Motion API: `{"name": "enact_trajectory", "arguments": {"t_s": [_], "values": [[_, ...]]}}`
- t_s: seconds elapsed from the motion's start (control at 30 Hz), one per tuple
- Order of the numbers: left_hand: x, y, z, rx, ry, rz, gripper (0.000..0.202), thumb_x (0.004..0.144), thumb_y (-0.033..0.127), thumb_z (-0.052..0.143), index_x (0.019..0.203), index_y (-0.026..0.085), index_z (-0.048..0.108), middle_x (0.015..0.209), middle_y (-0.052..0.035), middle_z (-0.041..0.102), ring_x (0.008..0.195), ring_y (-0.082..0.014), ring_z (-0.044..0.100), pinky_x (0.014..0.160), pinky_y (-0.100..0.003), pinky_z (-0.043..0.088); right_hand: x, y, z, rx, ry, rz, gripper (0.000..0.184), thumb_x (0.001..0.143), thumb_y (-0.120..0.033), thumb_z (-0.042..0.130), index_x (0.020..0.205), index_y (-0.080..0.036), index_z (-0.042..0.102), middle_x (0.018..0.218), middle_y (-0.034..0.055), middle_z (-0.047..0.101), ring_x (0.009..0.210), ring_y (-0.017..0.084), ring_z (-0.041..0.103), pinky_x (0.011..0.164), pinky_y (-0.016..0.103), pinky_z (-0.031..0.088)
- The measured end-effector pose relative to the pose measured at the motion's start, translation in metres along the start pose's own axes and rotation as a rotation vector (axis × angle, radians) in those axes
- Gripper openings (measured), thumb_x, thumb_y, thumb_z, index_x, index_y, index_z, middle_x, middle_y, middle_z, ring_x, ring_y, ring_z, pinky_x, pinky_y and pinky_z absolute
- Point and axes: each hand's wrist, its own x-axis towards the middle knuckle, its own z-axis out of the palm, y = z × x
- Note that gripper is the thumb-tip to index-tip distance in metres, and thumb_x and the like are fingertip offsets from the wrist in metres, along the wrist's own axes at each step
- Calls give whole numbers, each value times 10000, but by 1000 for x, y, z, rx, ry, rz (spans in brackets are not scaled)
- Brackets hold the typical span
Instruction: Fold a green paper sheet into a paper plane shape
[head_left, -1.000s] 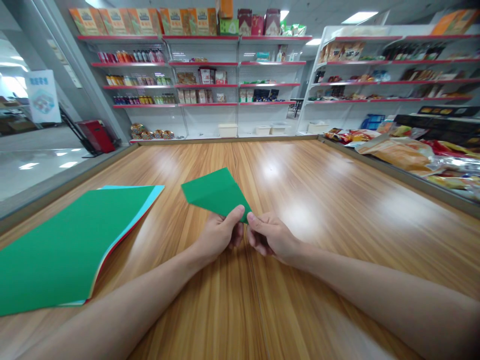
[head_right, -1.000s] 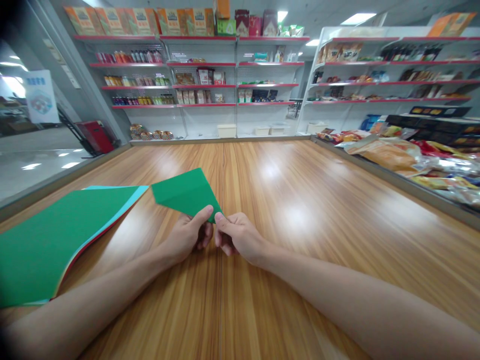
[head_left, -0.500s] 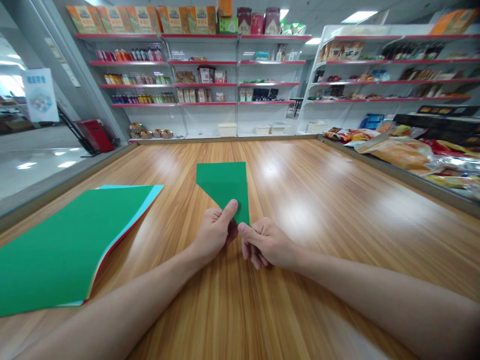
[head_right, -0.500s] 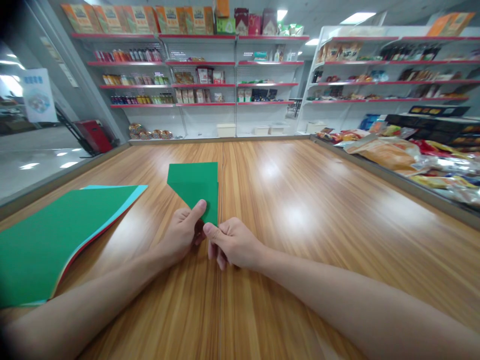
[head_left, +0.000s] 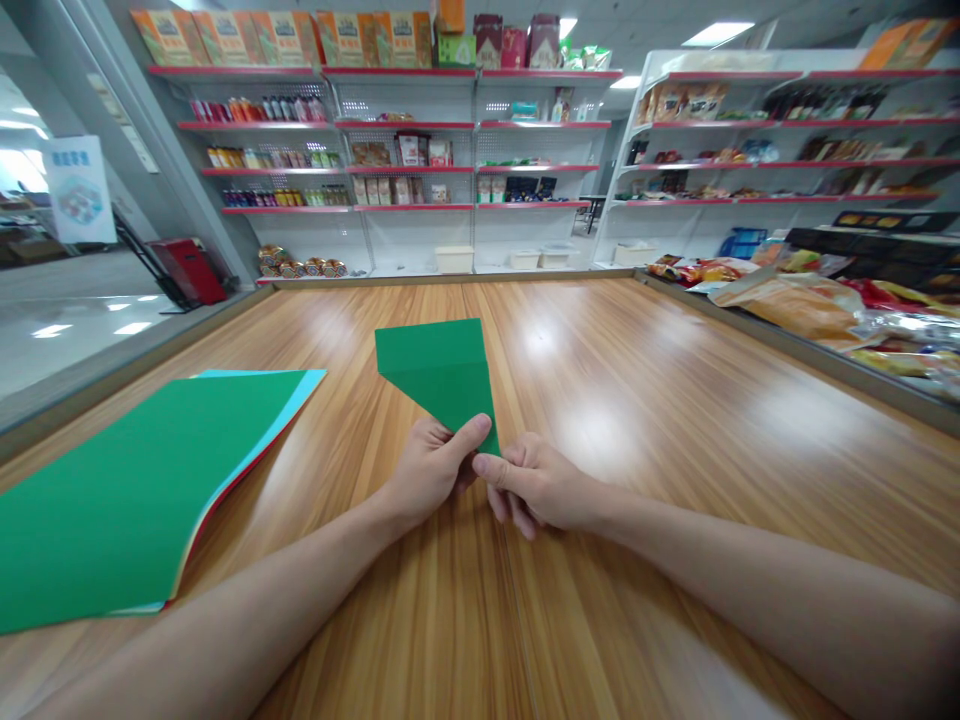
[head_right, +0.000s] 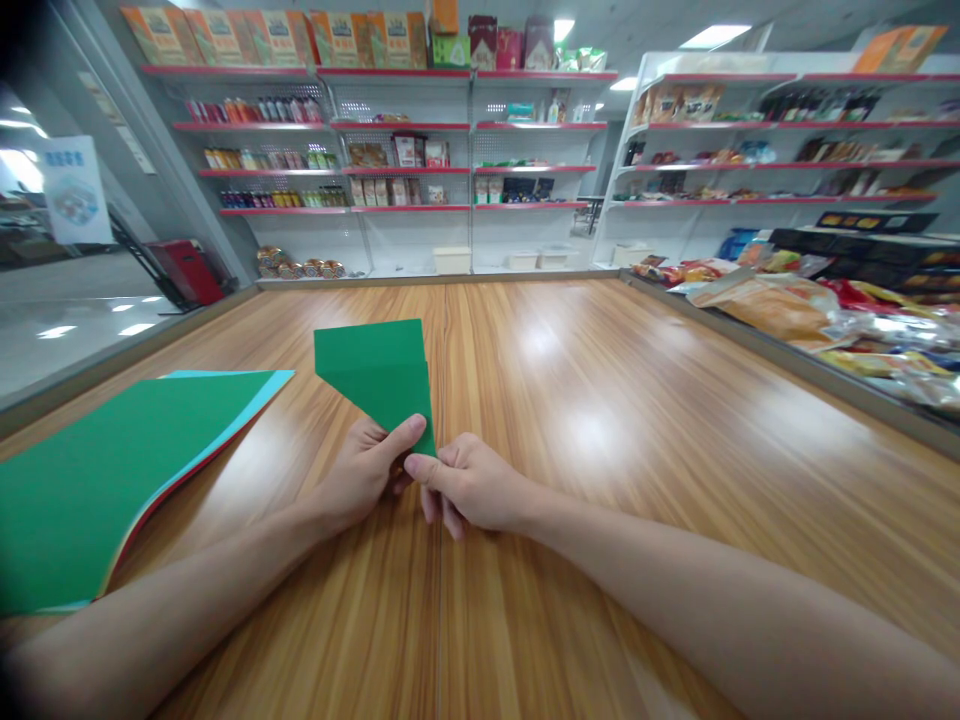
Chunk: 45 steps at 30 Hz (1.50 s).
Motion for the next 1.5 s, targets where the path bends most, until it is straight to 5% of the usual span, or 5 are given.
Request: {"name": "enact_trajectory", "arguments": {"t_s": [0.43, 0.73, 1.0, 1.33, 1.5], "values": [[0, 1, 2, 10, -1, -63, 573, 764, 618, 591, 448, 178, 406, 364, 40, 377, 319, -52, 311, 329, -195, 207, 1, 4, -3, 53, -77, -57, 648, 888, -638, 384, 594, -115, 627, 421, -1, 540, 320, 53, 413, 328, 166, 285], [15, -2, -13, -180, 539, 81, 563, 811, 581, 569, 506, 215, 269, 398, 80, 283, 325, -49, 272, 321, -177, 229, -3, -4, -1, 43, -98, -15, 628, 856, -620, 453, 495, -122, 577, 374, -5, 495, 304, 54, 409, 316, 162, 261], [14, -4, -21, -115, 604, 125, 542, 789, 534, 612, 449, 194, 360, 390, 41, 397, 339, -77, 381, 336, -197, 267, -7, -3, -4, 12, -146, -41, 626, 878, -592, 438, 499, -118, 589, 376, -1, 492, 312, 58, 429, 312, 154, 268], [-5, 6, -6, 82, -192, -42, 593, 766, 579, 605, 385, 185, 378, 355, 42, 304, 331, -52, 244, 357, -235, 131, -6, 4, -5, 43, -147, -71, 629, 884, -593, 425, 494, -123, 574, 388, -1, 498, 313, 62, 432, 314, 159, 287], [-6, 7, 1, -92, -144, -73, 577, 716, 496, 668, 413, 199, 277, 409, 65, 233, 372, -43, 169, 381, -244, 108, -5, -3, -1, -9, -143, -64, 639, 898, -590, 400, 489, -127, 563, 353, -15, 463, 284, 49, 372, 298, 156, 246]]}}
